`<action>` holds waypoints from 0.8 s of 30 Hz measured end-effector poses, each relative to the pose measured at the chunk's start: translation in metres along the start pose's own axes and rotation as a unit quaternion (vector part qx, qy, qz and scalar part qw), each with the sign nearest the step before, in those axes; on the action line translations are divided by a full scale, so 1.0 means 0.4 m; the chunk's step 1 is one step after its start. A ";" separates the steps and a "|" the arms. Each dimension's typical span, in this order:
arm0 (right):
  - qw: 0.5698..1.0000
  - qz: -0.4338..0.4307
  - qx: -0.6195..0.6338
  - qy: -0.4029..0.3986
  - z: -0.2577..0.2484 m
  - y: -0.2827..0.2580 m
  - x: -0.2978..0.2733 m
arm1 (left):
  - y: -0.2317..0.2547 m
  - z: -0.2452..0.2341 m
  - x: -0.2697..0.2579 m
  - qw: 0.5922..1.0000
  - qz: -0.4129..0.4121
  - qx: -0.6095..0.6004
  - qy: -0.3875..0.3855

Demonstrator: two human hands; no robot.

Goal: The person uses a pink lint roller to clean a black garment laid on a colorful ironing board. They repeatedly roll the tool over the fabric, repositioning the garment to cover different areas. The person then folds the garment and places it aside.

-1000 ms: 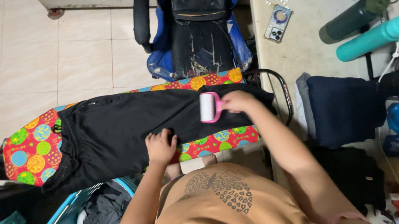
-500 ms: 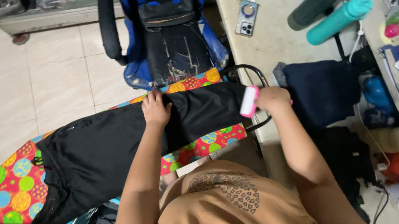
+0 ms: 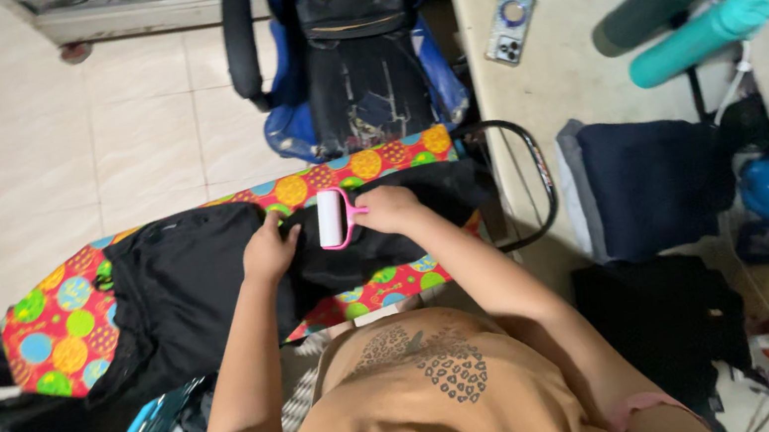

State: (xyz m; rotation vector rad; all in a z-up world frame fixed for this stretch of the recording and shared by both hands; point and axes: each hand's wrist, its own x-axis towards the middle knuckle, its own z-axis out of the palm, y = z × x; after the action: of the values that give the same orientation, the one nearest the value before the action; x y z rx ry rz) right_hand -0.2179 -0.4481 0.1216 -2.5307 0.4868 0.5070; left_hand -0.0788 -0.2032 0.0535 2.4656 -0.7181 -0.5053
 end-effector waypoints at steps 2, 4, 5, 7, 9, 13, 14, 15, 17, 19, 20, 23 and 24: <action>1.000 -0.026 -0.006 -0.015 0.049 0.019 0.045 | -0.042 -0.015 -0.026 0.999 -0.020 0.034 -0.002; 0.998 -0.062 0.001 -0.029 0.053 0.095 0.080 | -0.071 -0.008 -0.046 0.998 -0.025 0.052 0.015; 0.997 -0.010 0.038 -0.072 0.050 0.143 0.083 | -0.073 0.003 -0.053 0.998 -0.017 0.054 0.032; 0.988 0.042 0.082 -0.126 0.026 0.263 0.070 | -0.070 0.012 -0.059 0.998 -0.018 0.054 0.042; 0.978 0.078 0.132 -0.144 -0.003 0.387 0.026 | -0.064 0.005 -0.060 0.998 -0.038 0.049 0.031; 0.969 0.170 0.122 -0.132 -0.069 0.539 -0.094 | -0.057 0.005 -0.067 0.997 -0.027 0.049 0.044; 0.972 0.196 0.048 -0.122 -0.098 0.558 -0.129 | -0.056 0.009 -0.068 0.997 -0.017 0.057 0.054; 0.971 0.203 0.018 -0.122 -0.121 0.562 -0.155 | -0.054 0.014 -0.065 0.996 -0.007 0.064 0.065; 0.968 0.214 -0.041 -0.123 -0.165 0.560 -0.207 | -0.041 0.019 -0.065 0.994 -0.013 0.074 0.074; 0.954 0.259 -0.128 -0.083 -0.200 0.553 -0.254 | -0.016 0.013 -0.076 0.984 0.025 0.109 0.135; 0.943 0.280 -0.171 -0.063 -0.211 0.543 -0.270 | 0.002 0.008 -0.086 0.970 0.067 0.138 0.191; 0.961 0.214 -0.155 -0.084 -0.244 0.497 -0.296 | 0.082 0.002 -0.105 0.939 0.180 0.125 0.264; 0.971 0.200 -0.125 -0.036 -0.247 0.467 -0.295 | 0.112 0.012 -0.111 0.932 0.214 0.105 0.271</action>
State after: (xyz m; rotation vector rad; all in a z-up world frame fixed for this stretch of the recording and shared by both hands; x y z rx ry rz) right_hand -0.3750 -0.6241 0.1761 -2.6437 0.9681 0.8519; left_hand -0.1336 -0.2116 0.0841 2.3582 -1.0607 0.4239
